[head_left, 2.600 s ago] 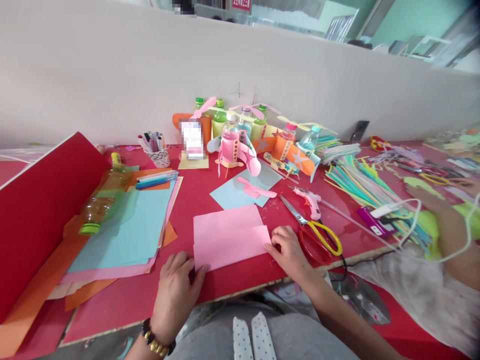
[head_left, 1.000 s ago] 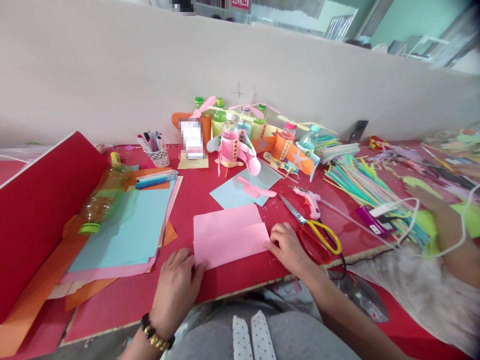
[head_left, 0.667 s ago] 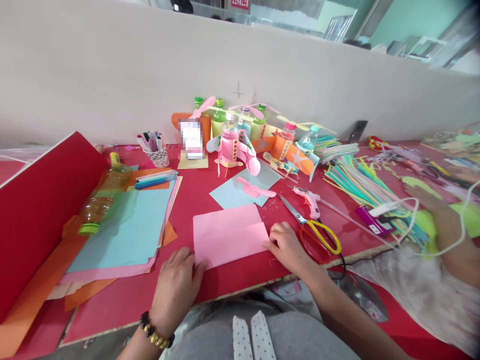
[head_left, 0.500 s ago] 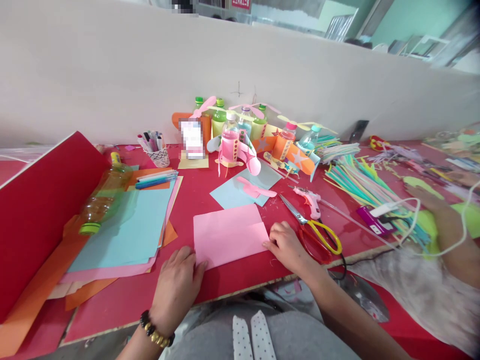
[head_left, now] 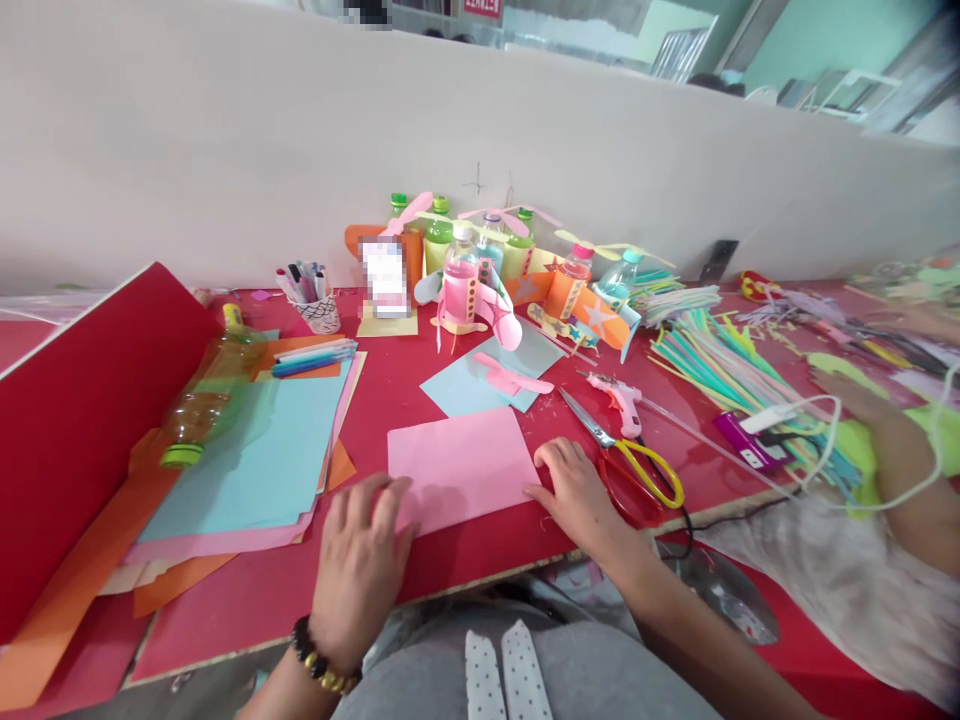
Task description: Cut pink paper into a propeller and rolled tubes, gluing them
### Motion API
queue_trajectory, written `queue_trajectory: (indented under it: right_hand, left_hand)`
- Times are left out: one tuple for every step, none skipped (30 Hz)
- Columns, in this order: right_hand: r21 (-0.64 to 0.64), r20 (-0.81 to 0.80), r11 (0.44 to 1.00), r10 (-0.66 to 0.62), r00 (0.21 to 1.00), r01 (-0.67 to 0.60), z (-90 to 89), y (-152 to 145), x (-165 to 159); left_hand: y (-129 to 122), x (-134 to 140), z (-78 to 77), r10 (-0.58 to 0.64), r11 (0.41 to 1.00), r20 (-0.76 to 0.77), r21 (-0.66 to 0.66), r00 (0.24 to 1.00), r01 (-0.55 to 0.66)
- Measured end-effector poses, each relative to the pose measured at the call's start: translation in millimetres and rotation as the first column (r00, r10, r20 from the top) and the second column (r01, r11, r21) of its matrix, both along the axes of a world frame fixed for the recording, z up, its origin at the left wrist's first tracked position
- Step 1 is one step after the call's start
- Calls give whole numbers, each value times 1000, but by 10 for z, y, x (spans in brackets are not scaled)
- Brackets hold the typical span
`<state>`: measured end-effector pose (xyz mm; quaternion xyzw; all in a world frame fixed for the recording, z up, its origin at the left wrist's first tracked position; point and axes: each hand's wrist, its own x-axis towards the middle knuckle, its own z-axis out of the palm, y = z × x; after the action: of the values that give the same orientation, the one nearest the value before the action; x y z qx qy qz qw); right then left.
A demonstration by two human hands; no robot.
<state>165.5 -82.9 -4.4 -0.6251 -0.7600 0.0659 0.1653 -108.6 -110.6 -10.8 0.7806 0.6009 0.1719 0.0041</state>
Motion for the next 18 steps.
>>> queue_trajectory:
  right_hand:
    - [5, 11, 1000, 5, 1000, -5, 13, -16, -24]
    - [5, 22, 1000, 20, 1000, -21, 20, -31, -46]
    - [0, 30, 999, 40, 999, -40, 22, -46, -64]
    - [-8, 35, 998, 61, 998, -61, 19, -59, -78]
    - [-17, 36, 997, 80, 996, -79, 12, -71, -87]
    - [-25, 35, 995, 93, 995, -92, 1, -82, -90]
    - [-31, 32, 994, 103, 994, -102, -11, -91, -90]
    - [-34, 29, 994, 107, 994, -106, -23, -100, -87]
    - [-33, 28, 994, 107, 994, -106, -35, -107, -83]
    - [-31, 29, 994, 107, 994, -106, -46, -113, -78]
    - [-26, 31, 994, 106, 994, -105, -55, -117, -75]
    - [-20, 32, 994, 107, 994, -106, -62, -121, -73]
    - [-14, 32, 994, 108, 994, -108, -67, -123, -73]
    - [-7, 33, 994, 109, 994, -108, -70, -125, -75]
    - [-1, 35, 994, 108, 993, -109, -71, -127, -77]
    - [3, 40, 994, 108, 993, -108, -72, -129, -79]
    - [7, 46, 994, 106, 993, -107, -72, -133, -81]
    - [9, 55, 994, 106, 993, -106, -71, -137, -83]
  left_hand:
    - [-11, 41, -1, -85, 996, -4, -21, 996, 85]
    - [-21, 85, -4, -191, 980, 4, -63, 982, 190]
    - [-29, 128, -10, -286, 952, 20, -105, 958, 287]
    - [-36, 167, -18, -345, 927, 29, -146, 938, 345]
    - [-43, 201, -25, -380, 908, 27, -181, 925, 378]
    - [-51, 228, -32, -396, 897, 13, -209, 918, 390]
    - [-61, 249, -38, -399, 894, -11, -227, 917, 386]
    - [-71, 265, -42, -397, 895, -38, -237, 917, 378]
    - [-83, 278, -44, -393, 898, -61, -239, 917, 369]
    - [-96, 288, -45, -390, 901, -77, -236, 917, 363]
    - [-109, 297, -46, -387, 904, -85, -230, 918, 360]
    - [-120, 306, -45, -382, 907, -86, -224, 920, 356]
    - [-130, 316, -46, -377, 910, -83, -219, 922, 352]
    - [-138, 325, -46, -373, 912, -78, -214, 925, 350]
    - [-143, 333, -47, -368, 915, -73, -207, 927, 347]
    - [-147, 341, -49, -362, 918, -69, -201, 930, 343]
    - [-151, 347, -52, -354, 922, -67, -194, 933, 336]
    - [-153, 351, -55, -348, 925, -66, -189, 935, 331]
